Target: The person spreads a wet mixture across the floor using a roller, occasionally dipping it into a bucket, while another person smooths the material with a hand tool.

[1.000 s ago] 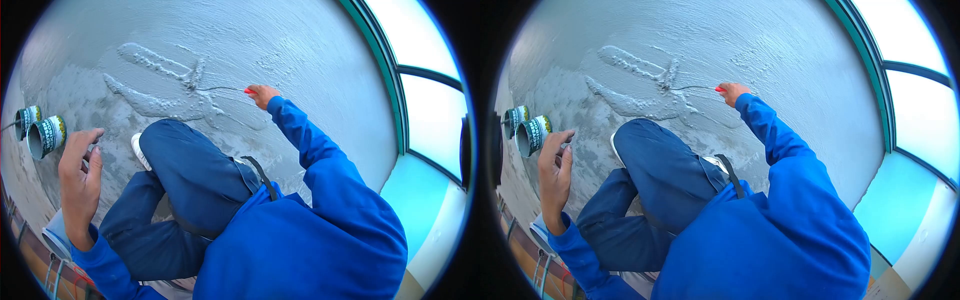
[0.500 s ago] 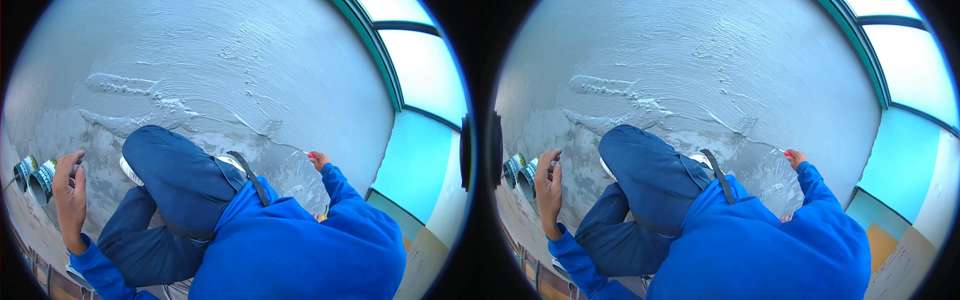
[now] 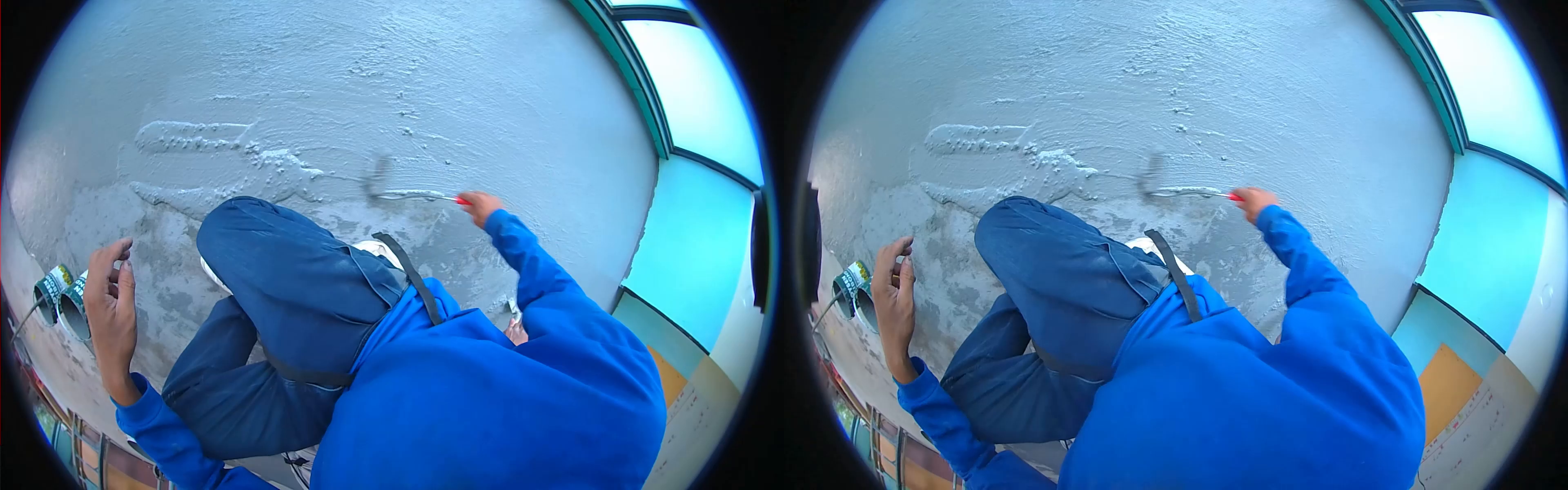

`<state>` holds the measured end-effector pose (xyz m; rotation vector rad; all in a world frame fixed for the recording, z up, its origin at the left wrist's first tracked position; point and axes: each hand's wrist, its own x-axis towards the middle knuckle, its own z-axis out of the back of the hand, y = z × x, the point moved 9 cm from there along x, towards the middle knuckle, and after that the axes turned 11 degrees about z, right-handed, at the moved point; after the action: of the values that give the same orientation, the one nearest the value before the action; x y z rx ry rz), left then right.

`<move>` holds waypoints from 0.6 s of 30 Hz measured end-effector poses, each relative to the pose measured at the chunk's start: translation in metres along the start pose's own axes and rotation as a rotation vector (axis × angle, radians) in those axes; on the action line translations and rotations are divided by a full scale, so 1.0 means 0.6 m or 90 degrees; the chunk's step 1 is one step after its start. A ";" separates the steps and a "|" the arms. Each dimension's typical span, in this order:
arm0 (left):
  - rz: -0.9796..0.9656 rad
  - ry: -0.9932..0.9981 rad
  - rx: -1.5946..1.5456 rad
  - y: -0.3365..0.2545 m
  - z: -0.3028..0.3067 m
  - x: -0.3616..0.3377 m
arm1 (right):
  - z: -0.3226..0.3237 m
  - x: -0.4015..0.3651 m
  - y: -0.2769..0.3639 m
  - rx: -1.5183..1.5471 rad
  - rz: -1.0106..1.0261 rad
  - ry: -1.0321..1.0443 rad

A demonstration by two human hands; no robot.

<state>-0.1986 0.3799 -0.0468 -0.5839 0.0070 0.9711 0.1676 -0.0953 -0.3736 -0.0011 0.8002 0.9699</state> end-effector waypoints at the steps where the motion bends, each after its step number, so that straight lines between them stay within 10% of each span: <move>1: 0.013 0.001 0.006 0.001 -0.001 0.002 | -0.010 0.042 0.053 -0.020 0.068 -0.015; 7: 0.048 -0.005 0.014 -0.006 -0.007 0.003 | -0.007 0.137 0.248 -0.018 0.118 -0.009; 18: 0.047 0.053 0.078 -0.017 -0.043 0.031 | -0.040 -0.282 -0.229 -0.007 -0.279 0.084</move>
<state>-0.1734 0.3777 -0.0687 -0.5140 0.1626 1.0104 0.2021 -0.3083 -0.3351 -0.2435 0.8699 0.5633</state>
